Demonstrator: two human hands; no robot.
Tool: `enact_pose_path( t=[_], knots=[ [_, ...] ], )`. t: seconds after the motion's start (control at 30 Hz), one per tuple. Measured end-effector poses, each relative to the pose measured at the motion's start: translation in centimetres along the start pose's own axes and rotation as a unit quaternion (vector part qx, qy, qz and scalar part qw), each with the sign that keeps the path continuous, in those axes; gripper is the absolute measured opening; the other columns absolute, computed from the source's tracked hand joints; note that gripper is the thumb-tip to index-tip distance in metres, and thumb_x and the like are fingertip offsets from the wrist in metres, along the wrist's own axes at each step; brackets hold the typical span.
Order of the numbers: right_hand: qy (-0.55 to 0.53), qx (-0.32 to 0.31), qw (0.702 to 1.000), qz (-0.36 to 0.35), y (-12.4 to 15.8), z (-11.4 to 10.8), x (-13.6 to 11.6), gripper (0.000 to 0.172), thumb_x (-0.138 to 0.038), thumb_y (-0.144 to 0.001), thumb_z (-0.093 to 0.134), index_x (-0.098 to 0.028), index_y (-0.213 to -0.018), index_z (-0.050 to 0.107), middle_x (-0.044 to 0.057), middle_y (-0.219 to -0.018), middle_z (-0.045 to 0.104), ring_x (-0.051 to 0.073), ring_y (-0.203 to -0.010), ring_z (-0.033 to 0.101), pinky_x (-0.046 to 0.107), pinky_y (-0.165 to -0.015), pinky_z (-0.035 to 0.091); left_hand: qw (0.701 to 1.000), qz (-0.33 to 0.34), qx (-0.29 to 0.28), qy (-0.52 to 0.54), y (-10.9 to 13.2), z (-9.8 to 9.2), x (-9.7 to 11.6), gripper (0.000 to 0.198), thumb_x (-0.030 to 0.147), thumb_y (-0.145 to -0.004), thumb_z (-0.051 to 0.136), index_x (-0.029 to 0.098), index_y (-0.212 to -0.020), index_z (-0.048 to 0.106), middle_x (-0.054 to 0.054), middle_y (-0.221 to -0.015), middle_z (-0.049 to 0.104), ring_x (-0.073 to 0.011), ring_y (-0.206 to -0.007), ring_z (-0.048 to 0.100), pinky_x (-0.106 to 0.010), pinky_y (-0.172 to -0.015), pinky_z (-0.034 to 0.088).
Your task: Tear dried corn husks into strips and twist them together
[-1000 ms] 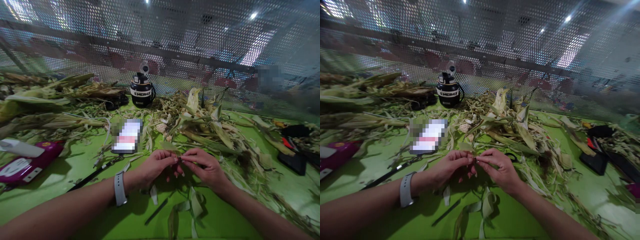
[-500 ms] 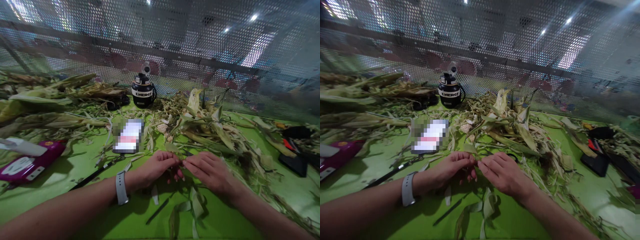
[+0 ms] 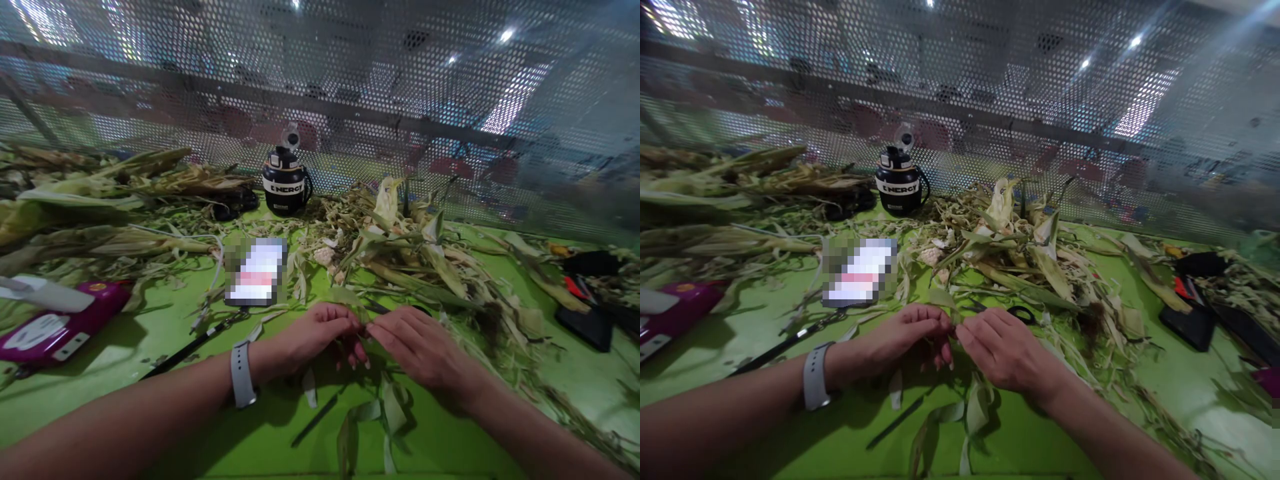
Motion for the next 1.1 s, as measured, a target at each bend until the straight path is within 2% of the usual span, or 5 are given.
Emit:
enact_pose_path(
  t=[0.27,0.6,0.73,0.9,1.1],
  knots=[
    [0.002,-0.001,1.0,0.029,-0.4,-0.5,-0.2,0.026,-0.009,-0.093,0.033,-0.011,-0.094,0.059,0.01,-0.081,0.064,0.019,-0.075,0.057,0.033,-0.072,0.051,0.999,0.004,0.02,0.028,0.1,0.2,0.0,0.016,0.031,-0.077,0.06,0.016,-0.074,0.063,-0.002,-0.067,0.069,-0.0101,-0.055,0.061,-0.018,-0.047,0.043],
    [-0.008,0.012,0.999,0.04,0.2,0.7,-0.2,0.02,-0.01,-0.093,0.038,-0.01,-0.096,0.057,0.009,-0.085,0.062,0.019,-0.079,0.055,0.035,-0.074,0.048,0.995,0.041,0.07,0.059,-0.2,0.1,-0.4,0.018,0.029,-0.069,0.072,0.014,-0.077,0.066,-0.002,-0.071,0.067,-0.0117,-0.061,0.062,-0.02,-0.049,0.046],
    [-0.006,0.007,0.996,0.083,0.7,1.7,-0.2,0.014,-0.012,-0.091,0.044,-0.012,-0.098,0.055,0.01,-0.088,0.06,0.02,-0.079,0.053,0.034,-0.072,0.046,0.991,0.068,0.063,0.098,-0.2,0.2,-0.6,0.018,0.027,-0.07,0.072,0.012,-0.078,0.068,-0.004,-0.071,0.068,-0.0115,-0.062,0.062,-0.02,-0.053,0.047],
    [-0.031,0.0,0.993,0.112,1.2,2.6,-0.1,0.014,-0.011,-0.091,0.042,-0.014,-0.097,0.054,0.01,-0.089,0.059,0.02,-0.083,0.054,0.034,-0.076,0.047,0.991,0.063,0.054,0.107,-0.2,0.1,-0.9,0.02,0.028,-0.07,0.073,0.011,-0.08,0.071,-0.007,-0.075,0.071,-0.0128,-0.068,0.063,-0.024,-0.067,0.05],
    [-0.061,0.015,0.989,0.137,0.7,2.2,0.1,0.011,-0.015,-0.092,0.042,-0.016,-0.094,0.053,0.008,-0.085,0.06,0.019,-0.077,0.056,0.032,-0.07,0.049,0.994,0.079,0.055,0.056,-0.4,0.1,-1.0,0.021,0.03,-0.071,0.072,0.011,-0.078,0.072,-0.008,-0.074,0.072,-0.0107,-0.062,0.061,-0.022,-0.063,0.048]
  ],
)
Point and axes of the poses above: each hand's wrist, its own y-axis away from the middle knuckle, its own z-axis out of the palm, x = y × z, the point moved 2 cm from there along -y, towards the middle knuckle
